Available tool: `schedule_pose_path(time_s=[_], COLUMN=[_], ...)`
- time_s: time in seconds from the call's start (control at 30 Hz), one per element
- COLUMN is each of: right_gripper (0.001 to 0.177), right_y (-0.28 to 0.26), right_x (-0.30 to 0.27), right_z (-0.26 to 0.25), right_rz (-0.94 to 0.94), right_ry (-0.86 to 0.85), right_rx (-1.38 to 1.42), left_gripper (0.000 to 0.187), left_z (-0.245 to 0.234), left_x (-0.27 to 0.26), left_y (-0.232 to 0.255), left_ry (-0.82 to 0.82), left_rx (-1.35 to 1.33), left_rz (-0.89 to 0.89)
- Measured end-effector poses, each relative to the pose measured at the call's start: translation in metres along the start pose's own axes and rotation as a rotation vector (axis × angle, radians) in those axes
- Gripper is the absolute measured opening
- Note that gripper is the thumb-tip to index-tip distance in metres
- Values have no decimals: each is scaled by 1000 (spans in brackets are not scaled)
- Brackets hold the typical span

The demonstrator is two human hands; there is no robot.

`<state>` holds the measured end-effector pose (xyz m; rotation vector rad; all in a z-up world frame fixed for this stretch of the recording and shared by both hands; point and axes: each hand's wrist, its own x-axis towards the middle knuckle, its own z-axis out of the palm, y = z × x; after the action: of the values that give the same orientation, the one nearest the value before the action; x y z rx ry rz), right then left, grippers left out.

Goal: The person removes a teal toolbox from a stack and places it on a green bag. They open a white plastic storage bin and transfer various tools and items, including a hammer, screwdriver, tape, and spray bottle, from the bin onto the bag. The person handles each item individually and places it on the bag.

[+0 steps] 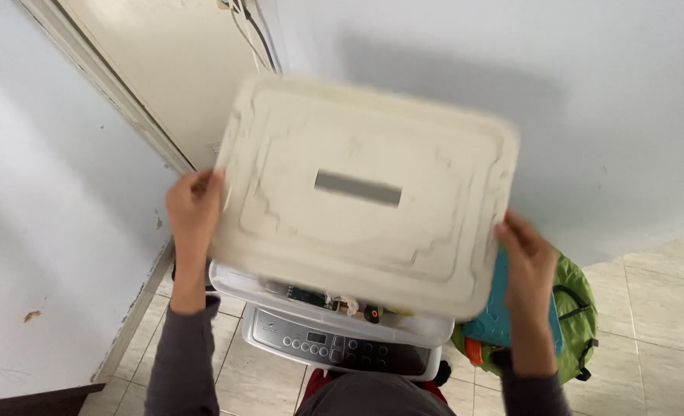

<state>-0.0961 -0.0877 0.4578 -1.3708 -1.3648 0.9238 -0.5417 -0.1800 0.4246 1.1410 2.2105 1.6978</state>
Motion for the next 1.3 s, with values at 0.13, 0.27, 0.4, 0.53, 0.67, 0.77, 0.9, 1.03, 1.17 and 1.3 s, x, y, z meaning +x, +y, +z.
schedule_pose_path(time_s=[0.13,0.27,0.4,0.53,0.67,0.77,0.9,1.03,1.17,1.3], right_gripper=[34,35,35,33,36,36,36,39,39,36], right_y=[-28,-35,-42,-27,-6,12,28,51,79,106], right_x=[54,120,151,169,179,185,185,189,197,198], right_z=[-3,-9,-7,0,9,17,31,38,44,52], right_rz=[-223,-436,-558,-612,-541,-491,-431,-363,-305,-287], right_ry=[-8,21,19,-4,-61,-84,-113,-127,-173,-195], right_rx=[-29,87,34,-11,20,13,31,16,52,57], left_gripper=[31,27,19,20,24,23,19,21,22,27], left_z=[23,52,76,92,102,107,114,116,120,118], left_x=[45,91,121,134,139,143,149,150,159,169], left_y=[32,56,64,54,39,20,-9,-34,-58,-88], left_ry=[31,15,-105,-177,-249,-310,-370,-406,-491,-653], left_rx=[-132,-218,-298,-311,-270,-235,-191,-180,-114,-95], left_rz=[231,403,361,425,323,276,234,190,115,-27])
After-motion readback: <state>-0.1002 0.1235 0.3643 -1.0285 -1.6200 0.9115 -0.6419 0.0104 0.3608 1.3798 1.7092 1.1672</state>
